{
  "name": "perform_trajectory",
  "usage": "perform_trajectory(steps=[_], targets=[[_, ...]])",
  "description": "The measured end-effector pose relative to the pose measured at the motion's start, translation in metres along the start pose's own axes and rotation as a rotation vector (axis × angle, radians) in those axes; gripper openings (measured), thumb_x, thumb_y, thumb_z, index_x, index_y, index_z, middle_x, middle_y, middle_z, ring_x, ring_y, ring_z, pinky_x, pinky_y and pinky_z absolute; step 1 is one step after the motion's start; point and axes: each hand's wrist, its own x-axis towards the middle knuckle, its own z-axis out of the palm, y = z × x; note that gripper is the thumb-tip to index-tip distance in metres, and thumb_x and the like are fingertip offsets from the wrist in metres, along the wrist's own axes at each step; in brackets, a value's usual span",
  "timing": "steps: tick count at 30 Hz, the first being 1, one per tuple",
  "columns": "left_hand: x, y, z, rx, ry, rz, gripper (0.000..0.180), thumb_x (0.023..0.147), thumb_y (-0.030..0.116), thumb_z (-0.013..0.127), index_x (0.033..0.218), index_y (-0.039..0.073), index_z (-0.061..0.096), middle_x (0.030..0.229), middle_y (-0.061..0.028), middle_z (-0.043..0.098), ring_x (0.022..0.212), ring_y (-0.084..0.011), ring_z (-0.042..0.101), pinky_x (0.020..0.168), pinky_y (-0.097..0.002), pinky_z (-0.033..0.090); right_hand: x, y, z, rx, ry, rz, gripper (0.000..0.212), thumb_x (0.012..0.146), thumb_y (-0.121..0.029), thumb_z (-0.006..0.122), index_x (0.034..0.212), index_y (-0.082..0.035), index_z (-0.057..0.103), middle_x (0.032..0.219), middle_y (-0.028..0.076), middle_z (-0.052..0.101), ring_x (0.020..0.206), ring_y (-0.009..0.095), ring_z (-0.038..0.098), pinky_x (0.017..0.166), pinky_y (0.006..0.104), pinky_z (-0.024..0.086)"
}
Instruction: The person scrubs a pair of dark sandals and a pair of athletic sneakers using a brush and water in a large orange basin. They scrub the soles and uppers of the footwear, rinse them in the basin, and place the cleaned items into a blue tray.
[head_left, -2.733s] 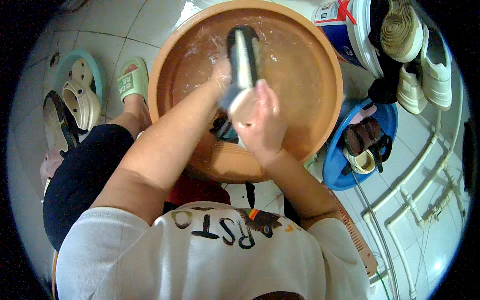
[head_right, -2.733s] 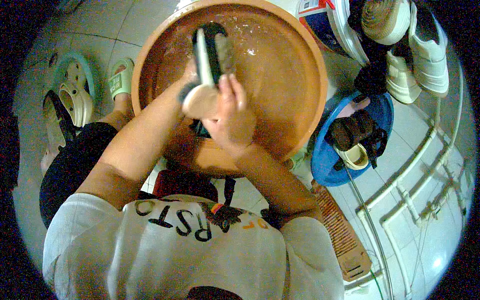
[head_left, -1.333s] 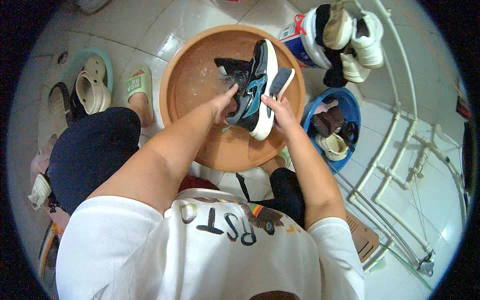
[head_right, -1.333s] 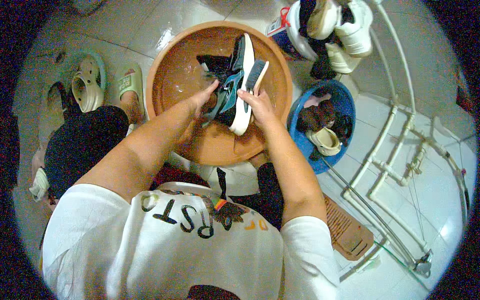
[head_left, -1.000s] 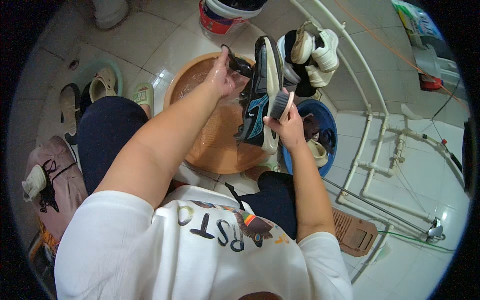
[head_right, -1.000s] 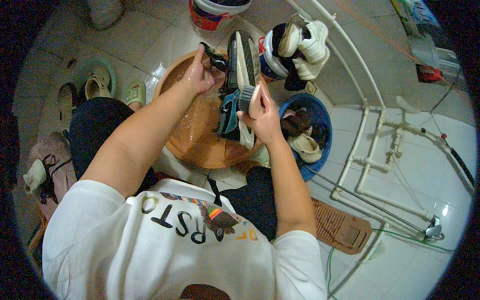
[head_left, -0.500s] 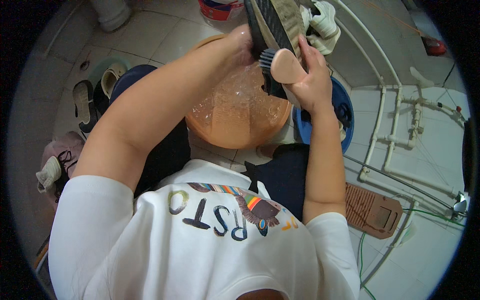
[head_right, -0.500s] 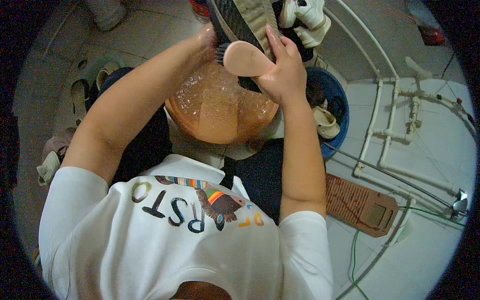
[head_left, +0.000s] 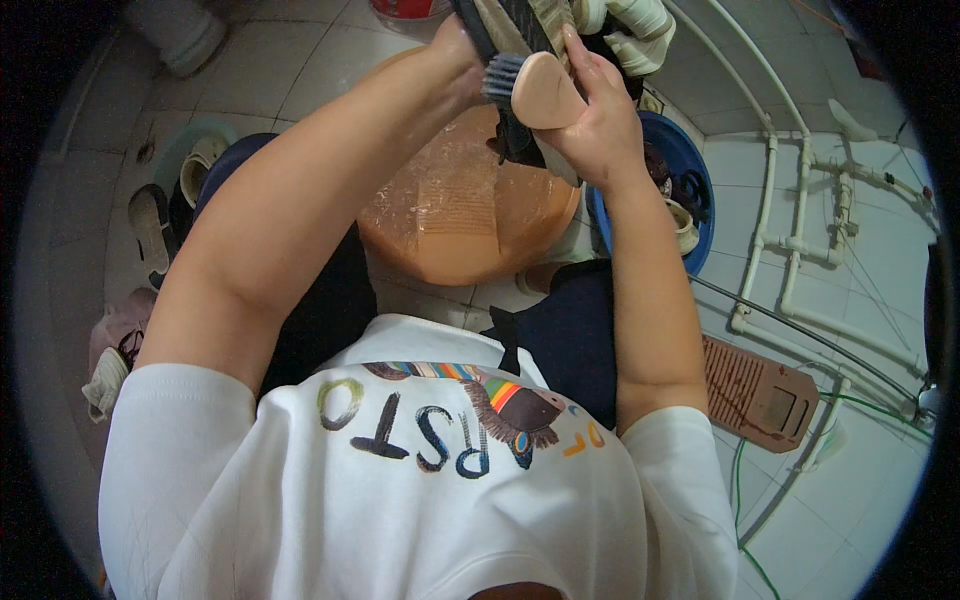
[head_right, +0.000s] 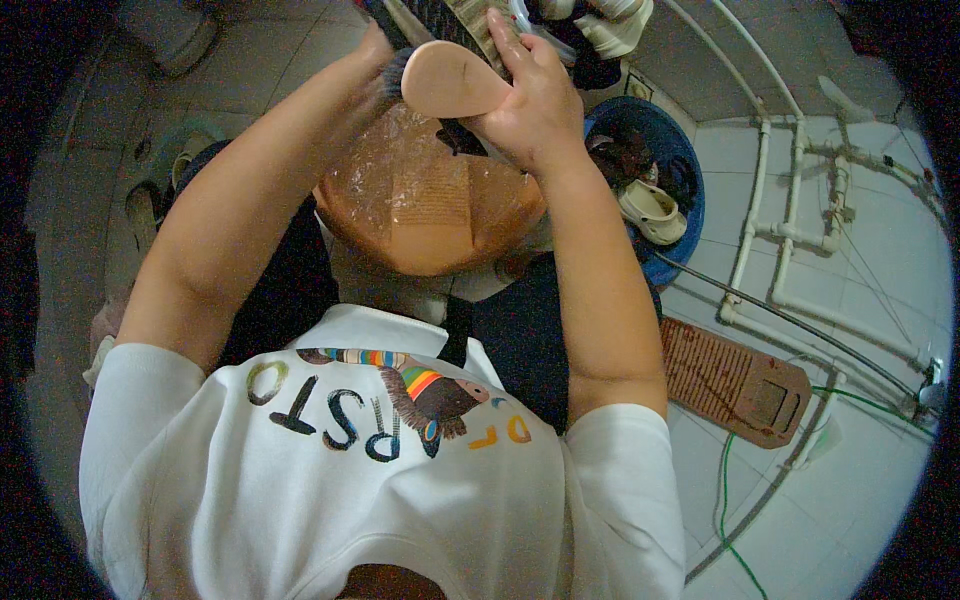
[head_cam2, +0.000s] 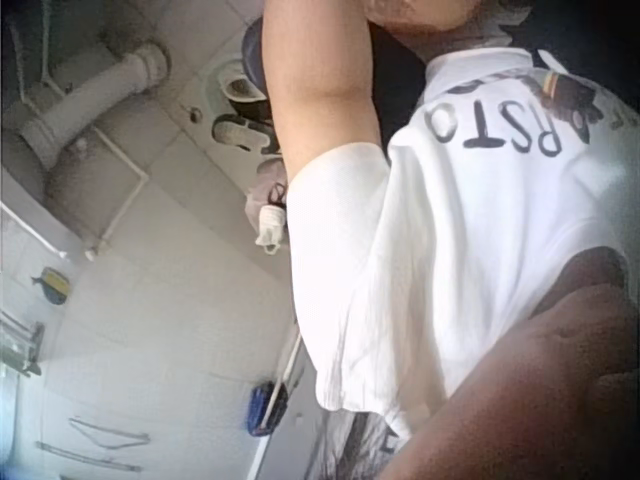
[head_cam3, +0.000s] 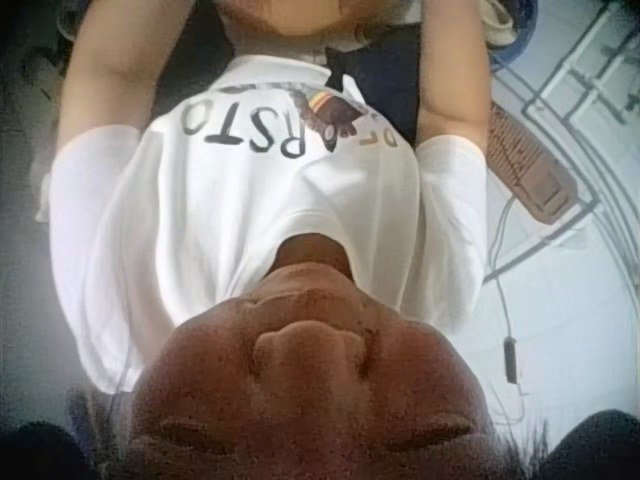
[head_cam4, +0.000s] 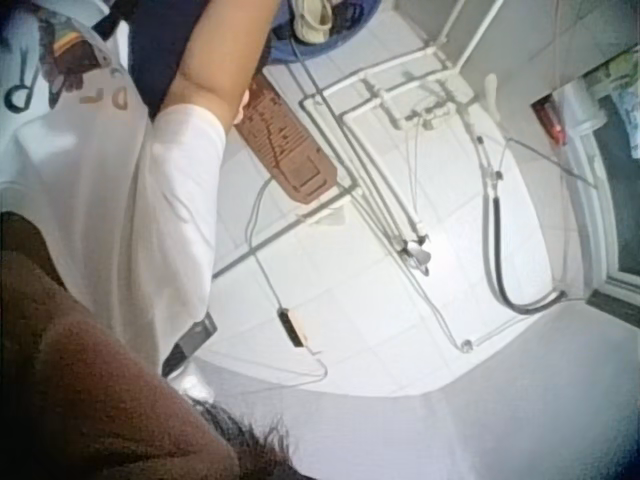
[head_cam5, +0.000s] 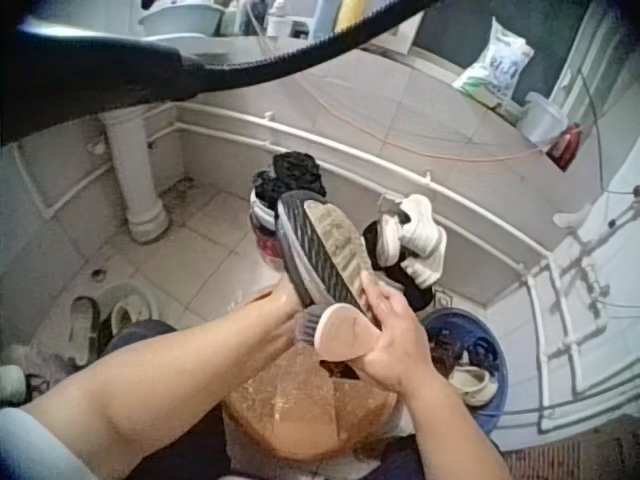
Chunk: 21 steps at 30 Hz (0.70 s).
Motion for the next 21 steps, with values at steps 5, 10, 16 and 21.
perform_trajectory(steps=[5, 10, 16, 21], targets=[[0.011, -0.014, -0.026, -0.113, 0.157, -0.039, 0.056, 0.088, 0.054, 0.041, 0.111, 0.005, 0.054, 0.1, -0.0073, 0.061, 0.094, -0.0224, 0.057, 0.088, -0.0385, 0.043, 0.012, 0.021, 0.008, 0.45, 0.055, 0.093, 0.081, 0.066, -0.018, 0.079, 0.134, -0.006, 0.037, 0.117, 0.007, 0.055, 0.104, 0.015, 0.052, 0.091, 0.0274, 0.039], [-0.005, -0.05, -0.039, 0.33, 0.164, -0.019, 0.071, 0.081, 0.062, 0.048, 0.118, 0.001, 0.049, 0.095, -0.0103, 0.062, 0.088, -0.0228, 0.057, 0.077, -0.0332, 0.044, 0.019, 0.044, -0.006, 1.083, 0.109, 0.433, 0.05, 0.07, -0.007, 0.072, 0.114, -0.001, 0.05, 0.089, 0.005, 0.06, 0.077, 0.015, 0.06, 0.07, 0.0281, 0.05], [-0.016, -0.044, -0.047, 0.991, -0.199, 0.22, 0.044, 0.08, 0.038, 0.066, 0.103, 0.002, 0.059, 0.084, -0.002, 0.062, 0.076, -0.0093, 0.055, 0.068, -0.0251, 0.045, 0.017, 0.037, -0.008, 1.384, 0.249, 0.604, 0.038, 0.075, -0.006, 0.067, 0.109, -0.001, 0.05, 0.089, 0.008, 0.06, 0.079, 0.02, 0.061, 0.069, 0.0325, 0.052], [-0.016, -0.054, -0.032, 1.039, 0.136, 0.488, 0.037, 0.085, 0.036, 0.06, 0.091, -0.001, 0.061, 0.073, -0.0059, 0.061, 0.065, -0.0129, 0.053, 0.06, -0.03, 0.044, 0.01, 0.033, 0.016, 1.43, 0.39, 0.725, 0.037, 0.077, -0.011, 0.065, 0.109, -0.001, 0.048, 0.094, 0.008, 0.057, 0.084, 0.021, 0.058, 0.075, 0.0342, 0.049]])
